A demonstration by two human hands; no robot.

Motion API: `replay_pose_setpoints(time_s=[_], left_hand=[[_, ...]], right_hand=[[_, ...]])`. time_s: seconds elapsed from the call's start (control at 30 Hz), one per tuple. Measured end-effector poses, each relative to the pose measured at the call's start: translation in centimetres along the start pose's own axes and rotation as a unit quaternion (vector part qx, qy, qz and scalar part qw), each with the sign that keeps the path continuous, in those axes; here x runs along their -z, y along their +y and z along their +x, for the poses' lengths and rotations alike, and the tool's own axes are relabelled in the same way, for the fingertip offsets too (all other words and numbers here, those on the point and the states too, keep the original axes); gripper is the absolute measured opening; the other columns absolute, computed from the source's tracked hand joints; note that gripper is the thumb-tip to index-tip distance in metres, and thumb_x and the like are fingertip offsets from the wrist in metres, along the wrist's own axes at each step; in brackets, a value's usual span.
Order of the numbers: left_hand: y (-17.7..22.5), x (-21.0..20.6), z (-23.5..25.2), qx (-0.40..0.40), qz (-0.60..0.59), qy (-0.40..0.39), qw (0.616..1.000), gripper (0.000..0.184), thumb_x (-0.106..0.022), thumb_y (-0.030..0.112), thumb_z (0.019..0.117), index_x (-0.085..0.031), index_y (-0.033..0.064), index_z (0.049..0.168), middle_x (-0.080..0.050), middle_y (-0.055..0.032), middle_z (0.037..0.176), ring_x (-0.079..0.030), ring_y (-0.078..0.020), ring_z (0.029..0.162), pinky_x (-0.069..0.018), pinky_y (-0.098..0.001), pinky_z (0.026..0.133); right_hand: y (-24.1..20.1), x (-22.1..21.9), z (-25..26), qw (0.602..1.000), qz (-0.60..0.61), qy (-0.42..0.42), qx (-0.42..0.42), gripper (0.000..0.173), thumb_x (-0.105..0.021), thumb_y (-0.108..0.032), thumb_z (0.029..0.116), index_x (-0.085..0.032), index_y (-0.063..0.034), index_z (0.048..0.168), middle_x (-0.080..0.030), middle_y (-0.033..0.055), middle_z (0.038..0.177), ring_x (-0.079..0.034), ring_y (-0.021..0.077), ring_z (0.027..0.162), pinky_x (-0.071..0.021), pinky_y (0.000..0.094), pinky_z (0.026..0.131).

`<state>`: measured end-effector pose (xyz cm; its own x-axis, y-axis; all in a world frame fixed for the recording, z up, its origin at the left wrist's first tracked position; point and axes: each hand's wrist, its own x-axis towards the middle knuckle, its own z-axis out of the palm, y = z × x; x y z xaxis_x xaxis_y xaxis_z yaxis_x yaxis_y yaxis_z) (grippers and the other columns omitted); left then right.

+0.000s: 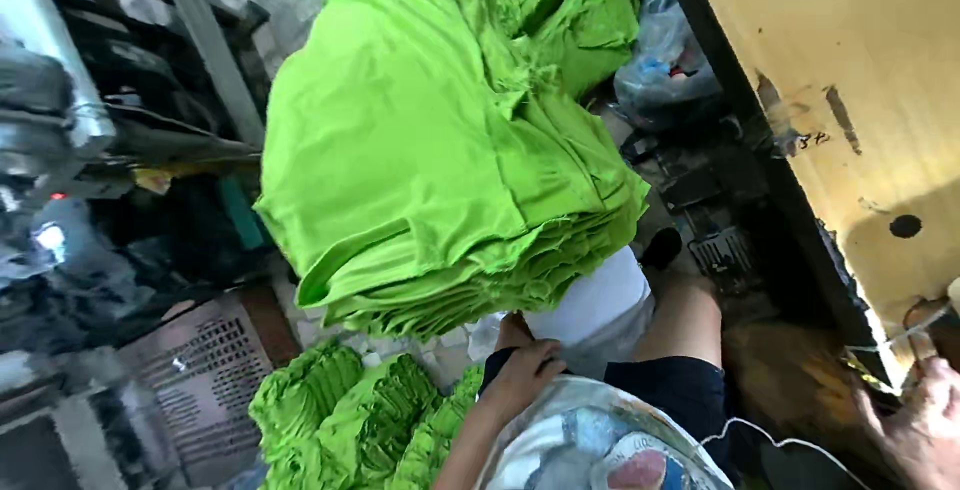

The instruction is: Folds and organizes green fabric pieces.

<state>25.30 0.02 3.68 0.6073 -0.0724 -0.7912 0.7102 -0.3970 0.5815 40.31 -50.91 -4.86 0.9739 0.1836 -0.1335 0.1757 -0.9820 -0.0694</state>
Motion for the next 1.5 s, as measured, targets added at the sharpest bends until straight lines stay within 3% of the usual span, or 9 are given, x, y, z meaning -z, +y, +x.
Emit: replay_pose_setpoints(time_s=[0.13,0.27,0.43,0.57,0.77,0.9,1.03,1.27,1.5], left_hand=[[0.4,7.6,-11.1,0.093,0.005,0.077,0.993,0.033,-0.052,0.025,0.1076,-0.069,0.0011,0.123,-0.071,-0.0137,0.12,-0.068,-0.0231,0.113,-0.0518,-0.0454,0.103],[-0.9,14.4,-20.2,0.234,0.065,0.283,0.928,0.039,-0.049,0.027,0.1094,-0.062,-0.004,0.129,-0.068,-0.0274,0.118,-0.066,-0.0426,0.112,-0.0474,-0.0644,0.099],[-3.2,19.9,-19.0,0.079,-0.08,0.597,0.794,0.06,-0.04,0.046,0.1087,-0.042,0.0004,0.148,-0.054,-0.0243,0.142,-0.06,-0.0313,0.123,-0.0505,-0.0494,0.101],[-2.3,21.1,-12.2,0.052,-0.26,0.516,0.815,0.069,-0.046,0.051,0.1061,-0.025,0.0151,0.161,-0.043,-0.0193,0.155,-0.051,-0.0349,0.134,-0.0469,-0.0576,0.103],[-0.2,16.5,-7.6,0.032,-0.107,0.559,0.822,0.091,-0.082,0.021,0.081,-0.03,0.0015,0.154,-0.055,-0.0263,0.139,-0.058,-0.0384,0.124,-0.0501,-0.0592,0.1],[1.1,13.2,-6.6,0.038,-0.046,0.61,0.79,0.098,-0.084,0.029,0.0777,-0.031,-0.0058,0.152,-0.043,-0.0343,0.146,-0.044,-0.0484,0.136,-0.039,-0.0637,0.109],[-2.2,12.2,-6.1,0.02,-0.128,0.606,0.785,0.098,-0.076,0.028,0.0821,-0.022,-0.003,0.158,-0.04,-0.031,0.152,-0.043,-0.0408,0.14,-0.0384,-0.057,0.113],[-5.6,14.3,-8.1,-0.011,-0.244,0.51,0.825,0.09,-0.067,0.043,0.0875,-0.024,0.0112,0.161,-0.047,-0.0187,0.151,-0.052,-0.0274,0.134,-0.0463,-0.0515,0.107],[1.1,17.3,-11.4,-0.08,0.065,0.657,0.747,0.056,-0.057,0.016,0.0959,-0.047,-0.0009,0.148,-0.038,-0.0275,0.158,-0.035,-0.0451,0.146,-0.0286,-0.0599,0.115]], right_hand=[[-1.1,2.0,0.3,0.998,0.023,-0.051,0.013,0.086,-0.064,-0.042,0.0945,-0.031,0.0094,0.155,-0.04,0.0396,0.151,-0.043,0.0588,0.137,-0.0304,0.0706,0.112],[-3.4,5.8,1.3,0.992,0.021,-0.125,0.018,0.092,-0.07,-0.033,0.0928,-0.022,0.01,0.158,-0.032,0.0417,0.155,-0.037,0.0586,0.142,-0.0287,0.0665,0.117],[-9.5,12.5,4.7,0.957,0.001,-0.282,-0.067,0.055,-0.061,-0.029,0.103,-0.052,0.0084,0.143,-0.045,0.0437,0.144,-0.045,0.0624,0.132,-0.036,0.0776,0.103],[-17.8,19.1,9.7,0.964,0.083,-0.247,0.063,0.045,-0.049,-0.03,0.1086,-0.061,0.0048,0.134,-0.064,0.0373,0.121,-0.061,0.0599,0.111,-0.0416,0.0792,0.093],[-37.2,23.8,14.0,0.92,0.271,-0.023,0.28,0.047,-0.049,-0.028,0.1088,-0.051,0.0025,0.145,-0.06,0.027,0.136,-0.063,0.0407,0.121,-0.0508,0.0566,0.102],[-47.0,19.4,15.0,0.875,0.256,0.046,0.408,0.052,-0.046,-0.039,0.1083,-0.052,-0.007,0.149,-0.048,0.0215,0.153,-0.042,0.0432,0.144,-0.0299,0.0642,0.117],[-45.5,9.4,12.6,0.884,0.129,-0.006,0.449,0.059,-0.03,-0.044,0.1102,-0.041,-0.0124,0.158,-0.03,0.0146,0.168,-0.02,0.0389,0.157,-0.0133,0.0669,0.123],[-45.4,8.3,11.5,0.891,0.101,0.015,0.443,0.061,-0.024,-0.047,0.1107,-0.037,-0.0153,0.161,-0.028,0.0111,0.169,-0.02,0.0367,0.157,-0.013,0.0643,0.124],[-46.8,11.1,13.2,0.888,0.113,-0.03,0.444,0.059,-0.025,-0.044,0.1118,-0.047,-0.0095,0.155,-0.036,0.0154,0.165,-0.027,0.0415,0.154,-0.0124,0.0691,0.121]])
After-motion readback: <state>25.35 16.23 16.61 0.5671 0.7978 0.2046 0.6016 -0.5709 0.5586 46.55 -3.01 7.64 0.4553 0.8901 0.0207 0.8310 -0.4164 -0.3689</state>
